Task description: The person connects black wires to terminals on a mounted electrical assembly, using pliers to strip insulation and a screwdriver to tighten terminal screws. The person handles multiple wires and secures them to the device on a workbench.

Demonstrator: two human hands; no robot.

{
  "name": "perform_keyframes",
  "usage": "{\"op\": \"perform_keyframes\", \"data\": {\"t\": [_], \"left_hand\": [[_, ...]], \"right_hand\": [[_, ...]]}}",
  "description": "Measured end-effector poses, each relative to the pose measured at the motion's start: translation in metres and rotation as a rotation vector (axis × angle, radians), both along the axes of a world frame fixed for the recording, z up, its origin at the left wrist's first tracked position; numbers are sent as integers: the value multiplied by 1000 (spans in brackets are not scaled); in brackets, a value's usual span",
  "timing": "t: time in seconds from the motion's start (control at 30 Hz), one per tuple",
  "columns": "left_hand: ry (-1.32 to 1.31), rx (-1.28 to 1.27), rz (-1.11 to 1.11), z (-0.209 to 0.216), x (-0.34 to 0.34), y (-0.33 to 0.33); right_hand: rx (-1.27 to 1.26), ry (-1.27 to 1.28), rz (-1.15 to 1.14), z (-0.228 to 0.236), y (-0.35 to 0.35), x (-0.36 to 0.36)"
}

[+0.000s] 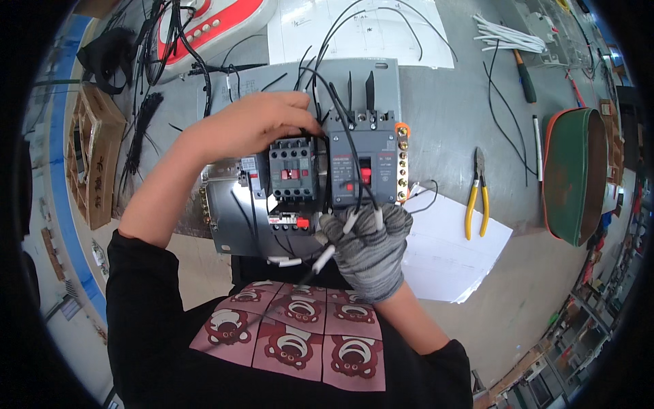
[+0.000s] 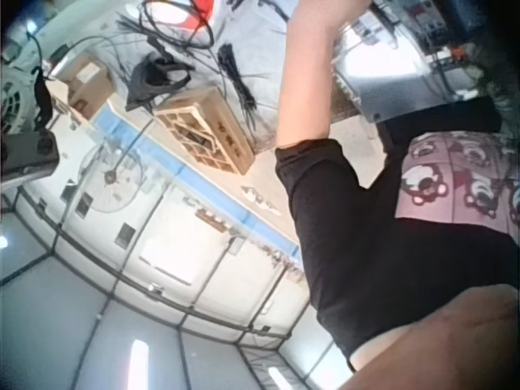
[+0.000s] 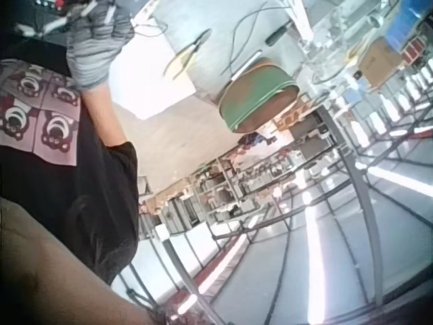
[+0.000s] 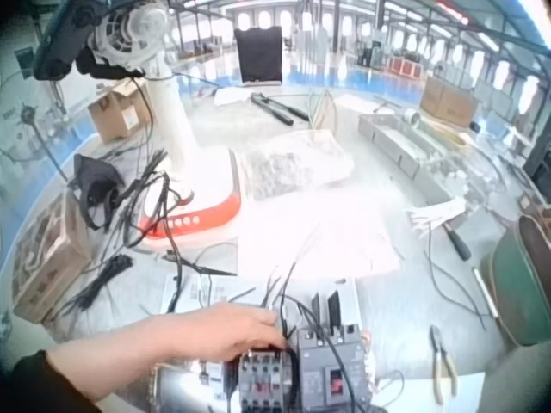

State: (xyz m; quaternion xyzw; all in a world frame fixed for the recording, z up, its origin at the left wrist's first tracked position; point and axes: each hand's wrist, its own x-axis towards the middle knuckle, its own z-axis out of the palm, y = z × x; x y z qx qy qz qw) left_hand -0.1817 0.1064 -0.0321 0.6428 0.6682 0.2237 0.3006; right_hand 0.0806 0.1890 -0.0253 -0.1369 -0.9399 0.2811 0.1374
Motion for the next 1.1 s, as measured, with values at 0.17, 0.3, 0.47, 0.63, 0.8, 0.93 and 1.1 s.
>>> {"op": "perform_keyframes", "data": {"t": [0.17, 0.3, 0.47, 0.63, 0.8, 0.93, 1.1], "left_hand": [[43, -73, -52, 7, -1, 8], [-11, -147, -56, 7, -2, 13], [-115, -235, -58, 8, -9, 19], [-119, -302, -30, 14, -5, 22], [-32, -354, 87, 10, 6, 13], [-133, -312, 197, 30, 24, 8], [-225, -285, 275, 0, 18, 4]], "right_hand": [[225, -42, -29, -4, 0, 5], [263, -24, -67, -8, -3, 9], [103, 98, -56, 7, 3, -11], [207, 106, 104, 10, 12, -12], [310, -28, 127, 15, 10, -13], [369, -178, 180, 13, 10, -17], [475, -272, 215, 22, 8, -20]]}}
